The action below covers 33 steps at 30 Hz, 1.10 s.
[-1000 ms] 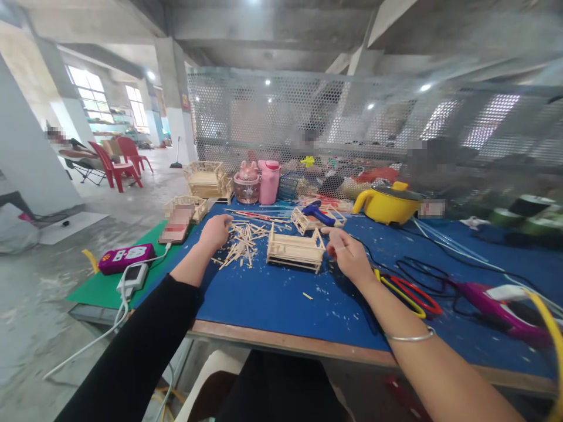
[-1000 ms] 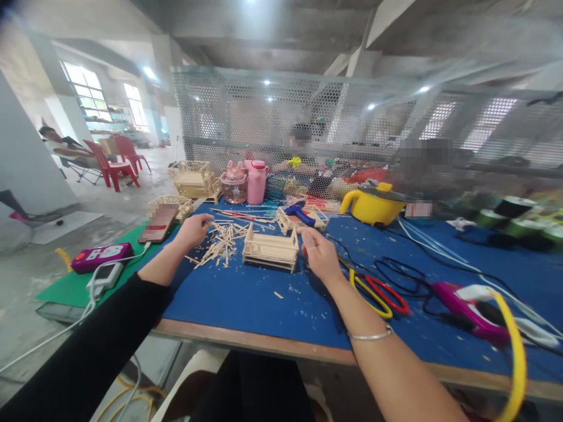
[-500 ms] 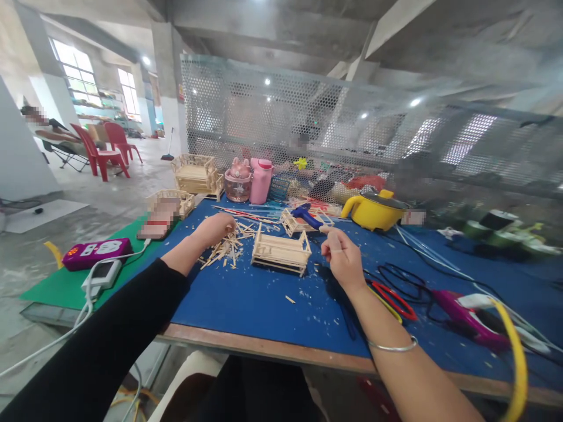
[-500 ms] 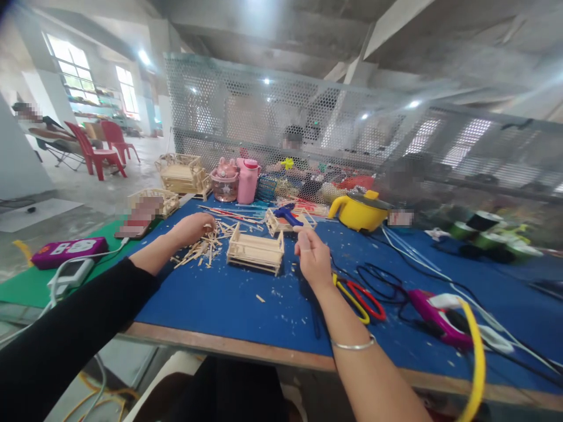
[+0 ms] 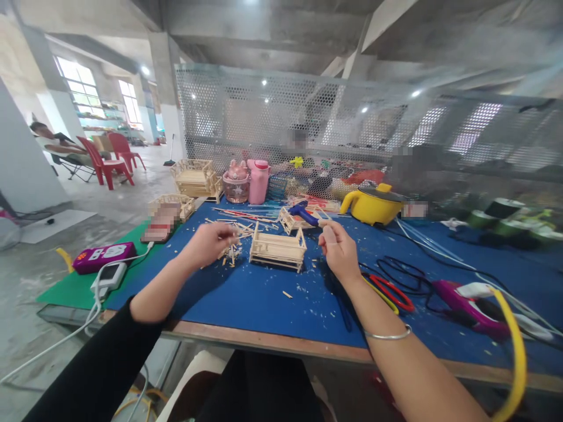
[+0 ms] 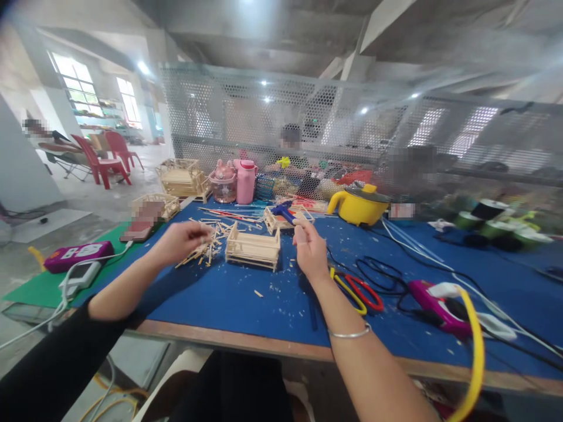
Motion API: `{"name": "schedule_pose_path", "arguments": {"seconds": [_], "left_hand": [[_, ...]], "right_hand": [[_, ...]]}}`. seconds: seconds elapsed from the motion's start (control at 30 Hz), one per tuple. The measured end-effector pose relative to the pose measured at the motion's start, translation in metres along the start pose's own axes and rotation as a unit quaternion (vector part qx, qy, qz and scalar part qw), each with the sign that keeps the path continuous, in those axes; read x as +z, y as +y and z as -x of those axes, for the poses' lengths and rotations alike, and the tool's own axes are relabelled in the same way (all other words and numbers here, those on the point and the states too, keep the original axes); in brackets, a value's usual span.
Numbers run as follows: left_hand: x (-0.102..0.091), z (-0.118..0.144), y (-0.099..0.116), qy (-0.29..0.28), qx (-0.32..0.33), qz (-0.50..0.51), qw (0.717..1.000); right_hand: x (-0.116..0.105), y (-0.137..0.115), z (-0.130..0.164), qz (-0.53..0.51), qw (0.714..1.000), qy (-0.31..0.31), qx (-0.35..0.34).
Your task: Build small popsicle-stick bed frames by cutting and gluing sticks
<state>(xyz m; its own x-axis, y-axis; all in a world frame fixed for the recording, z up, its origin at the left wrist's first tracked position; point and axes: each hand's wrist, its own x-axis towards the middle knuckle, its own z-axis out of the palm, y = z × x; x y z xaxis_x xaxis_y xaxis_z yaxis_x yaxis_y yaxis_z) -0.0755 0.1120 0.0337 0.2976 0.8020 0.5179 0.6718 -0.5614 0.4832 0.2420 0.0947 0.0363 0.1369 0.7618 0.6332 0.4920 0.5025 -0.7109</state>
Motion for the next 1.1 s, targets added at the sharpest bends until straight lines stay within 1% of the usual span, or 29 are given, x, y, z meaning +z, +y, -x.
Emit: {"name": "schedule_pose_path", "arguments": {"seconds": [0.03, 0.07, 0.1, 0.13, 0.2, 0.27, 0.3, 0.33, 0.37, 0.43, 0.5, 0.53, 0.57, 0.6, 0.63, 0.73, 0.93, 1.03, 1.1], "left_hand": [[0.004, 0.009, 0.007, -0.072, 0.014, 0.014, 0.997], [0.009, 0.016, 0.013, -0.134, 0.032, 0.006, 0.99], [0.014, 0.022, 0.018, -0.167, 0.045, -0.011, 0.985], [0.019, 0.026, 0.021, -0.185, 0.055, -0.024, 0.981], [0.026, 0.028, 0.025, -0.194, 0.069, -0.047, 0.977], [0.027, 0.027, 0.025, -0.183, 0.072, -0.045, 0.979], [0.025, 0.026, 0.024, -0.169, 0.067, -0.033, 0.983], [0.022, 0.026, 0.023, -0.143, 0.051, -0.015, 0.988], [0.018, 0.026, 0.02, -0.105, 0.024, 0.005, 0.994], [0.009, 0.028, 0.015, 0.001, -0.053, 0.04, 0.998], [0.002, 0.029, 0.008, 0.113, -0.123, 0.05, 0.985], [0.0, 0.029, 0.005, 0.154, -0.144, 0.047, 0.976], [-0.002, 0.03, 0.003, 0.181, -0.156, 0.041, 0.97], [-0.002, 0.03, 0.001, 0.193, -0.162, 0.032, 0.967], [-0.002, 0.03, 0.0, 0.192, -0.164, 0.025, 0.967], [0.001, 0.03, 0.001, 0.157, -0.158, 0.016, 0.975], [0.004, 0.029, 0.002, 0.119, -0.156, 0.053, 0.979], [0.004, 0.03, 0.006, 0.097, -0.151, 0.069, 0.981], [0.004, 0.034, 0.014, 0.066, -0.129, 0.048, 0.988]], "right_hand": [[0.0, 0.001, 0.0, -0.003, 1.0, 0.0, 0.001], [0.0, 0.001, 0.0, -0.005, 1.0, -0.004, 0.003], [0.001, 0.001, 0.0, -0.006, 1.0, -0.012, 0.005], [0.001, 0.0, 0.001, -0.003, 1.0, -0.026, 0.006], [0.002, -0.004, 0.002, 0.011, 0.998, -0.061, 0.005], [0.002, -0.009, 0.004, 0.027, 0.996, -0.09, 0.001], [0.001, -0.011, 0.005, 0.032, 0.995, -0.096, -0.001], [0.0, -0.012, 0.005, 0.033, 0.994, -0.1, -0.002], [-0.001, -0.013, 0.005, 0.032, 0.994, -0.103, -0.005], [-0.005, -0.013, 0.004, 0.03, 0.991, -0.133, -0.015], [-0.008, -0.009, 0.002, 0.033, 0.981, -0.192, -0.027], [-0.009, -0.007, 0.001, 0.038, 0.974, -0.221, -0.032], [-0.009, -0.005, 0.001, 0.046, 0.968, -0.243, -0.035], [-0.008, -0.003, 0.001, 0.056, 0.964, -0.259, -0.037], [-0.007, -0.002, 0.001, 0.068, 0.96, -0.268, -0.04], [-0.001, 0.0, 0.003, 0.107, 0.955, -0.272, -0.044], [0.009, 0.001, 0.005, 0.185, 0.954, -0.23, -0.057], [0.01, 0.002, 0.006, 0.182, 0.956, -0.226, -0.055], [0.008, 0.001, 0.006, 0.162, 0.958, -0.233, -0.047]]}}
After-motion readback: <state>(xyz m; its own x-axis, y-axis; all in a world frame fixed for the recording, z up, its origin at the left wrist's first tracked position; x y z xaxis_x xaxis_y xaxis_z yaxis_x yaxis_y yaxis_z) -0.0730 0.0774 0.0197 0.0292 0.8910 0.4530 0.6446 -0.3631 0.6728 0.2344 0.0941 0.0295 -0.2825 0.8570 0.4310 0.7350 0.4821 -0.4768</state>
